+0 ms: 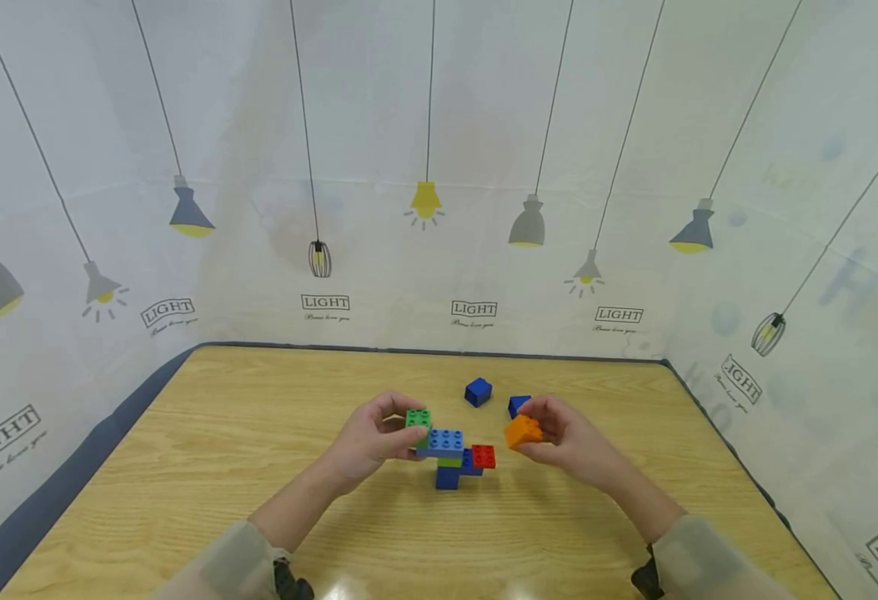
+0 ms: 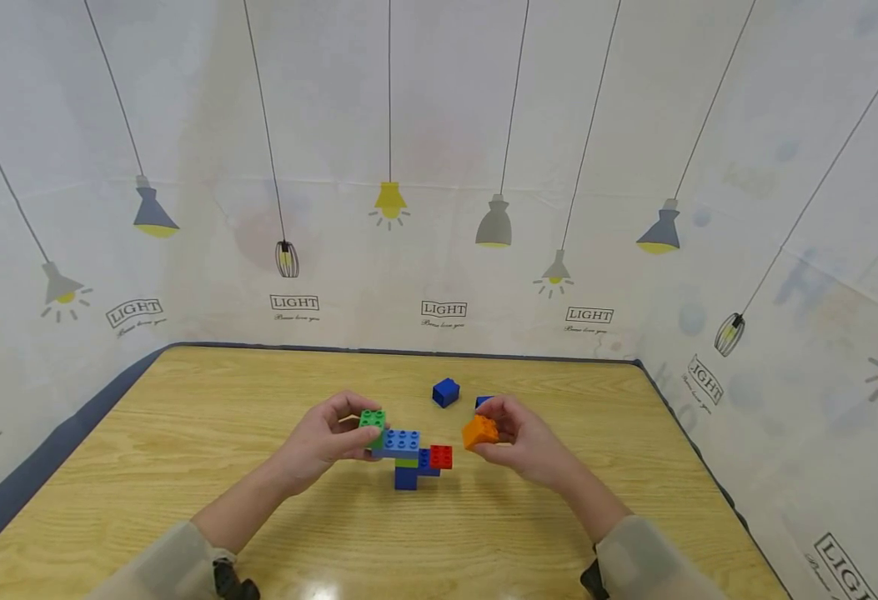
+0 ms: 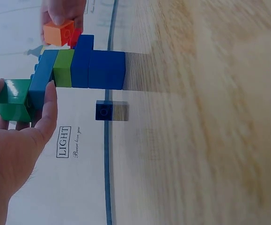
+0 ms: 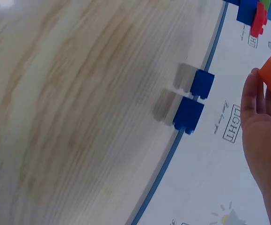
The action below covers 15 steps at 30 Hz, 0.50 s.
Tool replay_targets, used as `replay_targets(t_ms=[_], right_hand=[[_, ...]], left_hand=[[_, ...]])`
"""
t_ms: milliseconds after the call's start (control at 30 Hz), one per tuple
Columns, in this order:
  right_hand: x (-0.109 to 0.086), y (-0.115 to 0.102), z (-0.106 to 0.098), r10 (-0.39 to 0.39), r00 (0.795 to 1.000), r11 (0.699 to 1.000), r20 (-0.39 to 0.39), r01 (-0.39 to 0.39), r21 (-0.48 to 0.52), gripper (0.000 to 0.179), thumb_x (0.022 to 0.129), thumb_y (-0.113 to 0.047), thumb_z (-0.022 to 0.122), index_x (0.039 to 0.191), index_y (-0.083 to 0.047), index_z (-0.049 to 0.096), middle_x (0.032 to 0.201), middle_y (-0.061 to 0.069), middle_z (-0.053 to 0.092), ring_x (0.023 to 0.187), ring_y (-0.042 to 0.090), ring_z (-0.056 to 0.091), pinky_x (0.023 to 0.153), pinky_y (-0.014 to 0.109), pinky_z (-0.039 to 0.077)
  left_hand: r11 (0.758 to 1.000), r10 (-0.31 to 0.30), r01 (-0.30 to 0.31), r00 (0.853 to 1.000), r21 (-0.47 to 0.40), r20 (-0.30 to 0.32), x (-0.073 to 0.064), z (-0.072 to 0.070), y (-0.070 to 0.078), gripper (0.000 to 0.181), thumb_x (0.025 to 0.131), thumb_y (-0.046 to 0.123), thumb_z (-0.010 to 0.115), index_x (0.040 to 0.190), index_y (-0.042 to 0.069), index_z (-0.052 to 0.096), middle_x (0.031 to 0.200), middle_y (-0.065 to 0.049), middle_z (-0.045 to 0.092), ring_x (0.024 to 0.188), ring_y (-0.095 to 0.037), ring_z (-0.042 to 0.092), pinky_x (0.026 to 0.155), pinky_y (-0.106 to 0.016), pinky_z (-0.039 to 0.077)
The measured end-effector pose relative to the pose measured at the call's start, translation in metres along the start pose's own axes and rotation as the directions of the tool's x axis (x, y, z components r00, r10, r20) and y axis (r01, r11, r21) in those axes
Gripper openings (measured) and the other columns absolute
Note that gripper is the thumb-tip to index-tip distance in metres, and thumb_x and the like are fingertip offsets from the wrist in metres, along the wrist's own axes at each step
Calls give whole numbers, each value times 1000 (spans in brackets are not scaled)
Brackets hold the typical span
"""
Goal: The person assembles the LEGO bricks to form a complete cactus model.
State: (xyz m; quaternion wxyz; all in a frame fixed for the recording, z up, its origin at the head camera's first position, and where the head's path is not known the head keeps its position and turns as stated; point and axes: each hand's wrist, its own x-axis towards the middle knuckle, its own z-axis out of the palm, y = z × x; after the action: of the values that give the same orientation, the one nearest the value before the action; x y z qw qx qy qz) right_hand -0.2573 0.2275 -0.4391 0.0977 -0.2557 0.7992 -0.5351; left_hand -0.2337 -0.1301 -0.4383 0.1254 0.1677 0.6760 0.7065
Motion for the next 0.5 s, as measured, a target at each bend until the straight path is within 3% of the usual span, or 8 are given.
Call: replay_targets(t_ms=[500], right_hand=[[7,-2,25,-12,999,998,29,14,-68,41,101,-13,80,137,-5,62,127,16,69,112,30,67,98,23,60]], left_hand=[[1000,1,-1,1000,-1,2,1,0,-1,35,104,10,75,136,2,61,123,-7,63,107,-22,70,91,-42,69]])
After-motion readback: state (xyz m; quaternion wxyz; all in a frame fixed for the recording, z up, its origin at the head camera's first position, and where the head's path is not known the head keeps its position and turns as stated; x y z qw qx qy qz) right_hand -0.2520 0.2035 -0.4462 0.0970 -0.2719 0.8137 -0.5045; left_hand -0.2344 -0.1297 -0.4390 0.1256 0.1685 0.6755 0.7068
